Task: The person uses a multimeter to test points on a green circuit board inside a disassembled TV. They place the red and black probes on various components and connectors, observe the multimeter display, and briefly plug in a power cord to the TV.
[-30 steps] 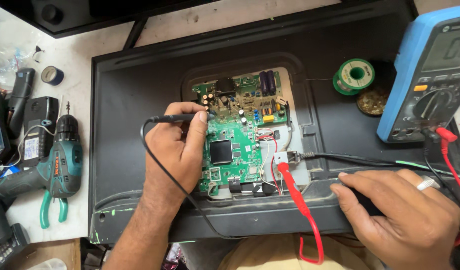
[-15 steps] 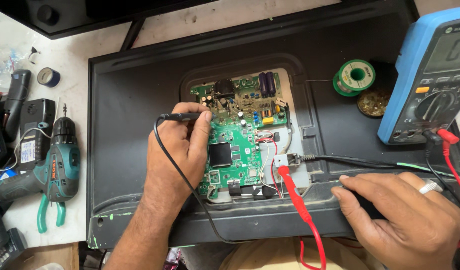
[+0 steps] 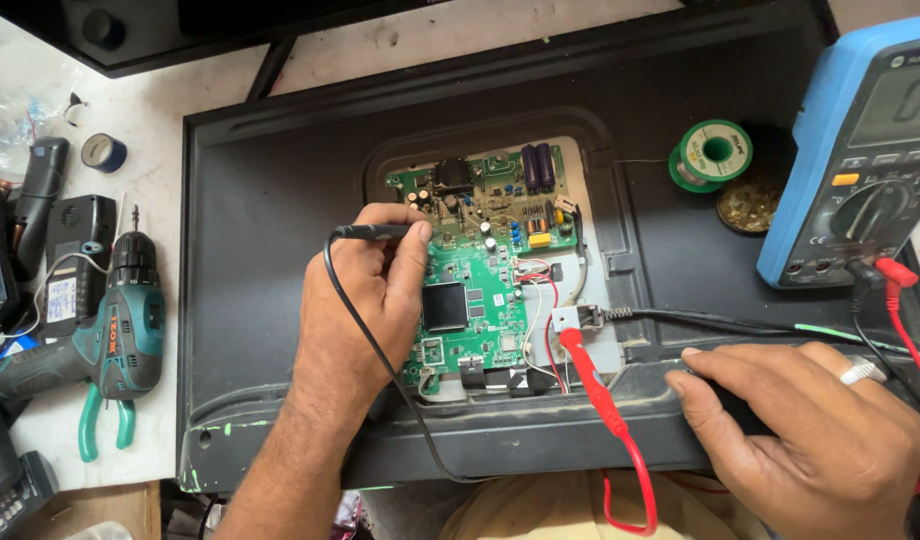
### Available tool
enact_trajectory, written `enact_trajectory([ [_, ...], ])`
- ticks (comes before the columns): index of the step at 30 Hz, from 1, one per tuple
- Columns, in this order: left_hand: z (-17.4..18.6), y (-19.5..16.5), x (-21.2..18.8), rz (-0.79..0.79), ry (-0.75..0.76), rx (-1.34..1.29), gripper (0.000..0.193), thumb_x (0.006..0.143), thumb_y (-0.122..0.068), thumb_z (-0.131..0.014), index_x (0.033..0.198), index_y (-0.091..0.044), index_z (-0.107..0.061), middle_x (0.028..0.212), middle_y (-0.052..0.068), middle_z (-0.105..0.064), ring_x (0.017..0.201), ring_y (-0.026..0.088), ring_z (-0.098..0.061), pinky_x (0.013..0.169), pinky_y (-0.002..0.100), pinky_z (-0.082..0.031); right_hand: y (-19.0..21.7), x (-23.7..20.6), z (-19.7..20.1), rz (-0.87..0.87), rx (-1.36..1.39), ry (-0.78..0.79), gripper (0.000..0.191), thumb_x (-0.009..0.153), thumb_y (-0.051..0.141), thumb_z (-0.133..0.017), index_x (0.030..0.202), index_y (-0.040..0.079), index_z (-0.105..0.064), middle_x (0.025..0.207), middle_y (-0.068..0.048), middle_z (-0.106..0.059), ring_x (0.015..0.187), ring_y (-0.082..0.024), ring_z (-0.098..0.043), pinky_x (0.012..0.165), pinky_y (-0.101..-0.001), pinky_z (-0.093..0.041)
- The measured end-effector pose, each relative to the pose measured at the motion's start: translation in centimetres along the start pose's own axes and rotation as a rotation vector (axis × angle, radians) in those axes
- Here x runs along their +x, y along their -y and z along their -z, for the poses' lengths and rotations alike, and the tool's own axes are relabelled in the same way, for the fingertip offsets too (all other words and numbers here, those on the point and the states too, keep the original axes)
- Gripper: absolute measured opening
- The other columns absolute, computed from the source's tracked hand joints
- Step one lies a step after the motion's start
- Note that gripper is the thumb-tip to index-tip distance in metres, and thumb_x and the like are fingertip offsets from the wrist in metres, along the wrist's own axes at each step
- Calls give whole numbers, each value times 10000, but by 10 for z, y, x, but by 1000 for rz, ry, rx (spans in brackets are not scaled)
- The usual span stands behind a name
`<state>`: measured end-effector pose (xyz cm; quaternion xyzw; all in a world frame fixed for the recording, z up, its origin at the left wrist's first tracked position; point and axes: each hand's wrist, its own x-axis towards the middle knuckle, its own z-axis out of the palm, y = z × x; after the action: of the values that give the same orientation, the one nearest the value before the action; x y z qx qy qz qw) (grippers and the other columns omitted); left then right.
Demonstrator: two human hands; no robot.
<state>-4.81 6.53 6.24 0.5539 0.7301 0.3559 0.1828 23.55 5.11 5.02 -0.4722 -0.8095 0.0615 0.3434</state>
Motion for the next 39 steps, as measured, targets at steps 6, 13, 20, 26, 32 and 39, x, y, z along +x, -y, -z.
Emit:
enact_trajectory([
  [6, 0, 0, 0, 12, 4, -17, 198, 992, -205, -617, 1048, -34, -700, 651, 86, -700, 565, 155, -680, 534, 319, -508, 2, 1, 1, -10, 18, -3, 155, 745, 41, -855, 855, -2, -754, 837, -109, -747, 734, -223, -710, 650, -310, -528],
  [13, 1, 4, 1, -28, -14, -34, 218, 1011, -228, -622, 1046, -25, -693, 668, 76, -689, 591, 146, -662, 552, 309, -507, 3, 1, 1, -27, 22, -5, 143, 747, 37, -849, 847, -6, -756, 824, -106, -749, 708, -214, -700, 628, -305, -521],
  [20, 5, 2, -8, -96, -67, -126, 185, 997, -164, -634, 1025, 2, -711, 650, 85, -662, 579, 162, -618, 538, 313, -477, -1, -1, 0, -10, 25, -5, 147, 752, 55, -852, 854, 10, -756, 822, -95, -748, 713, -210, -700, 629, -298, -520],
  [26, 6, 5, -15, -192, -20, -162, 160, 968, -130, -627, 975, 11, -703, 742, 85, -733, 694, 147, -748, 643, 287, -575, -2, -2, 0, 9, 17, -8, 155, 745, 51, -857, 849, 8, -750, 832, -103, -752, 713, -226, -700, 636, -310, -520],
  [32, 4, 4, -16, -197, 55, -159, 165, 975, -139, -626, 995, 10, -693, 760, 102, -732, 698, 158, -737, 642, 294, -569, -2, -3, 0, 18, 19, -10, 157, 776, 60, -851, 886, 17, -748, 866, -98, -748, 763, -221, -708, 680, -307, -530],
  [39, 1, -1, -20, -57, 89, -126, 169, 970, -163, -628, 1015, -13, -692, 685, 84, -710, 587, 141, -682, 546, 299, -522, -3, -4, 0, 4, 24, -4, 156, 761, 45, -856, 868, 6, -750, 844, -106, -749, 729, -225, -700, 649, -307, -522],
])
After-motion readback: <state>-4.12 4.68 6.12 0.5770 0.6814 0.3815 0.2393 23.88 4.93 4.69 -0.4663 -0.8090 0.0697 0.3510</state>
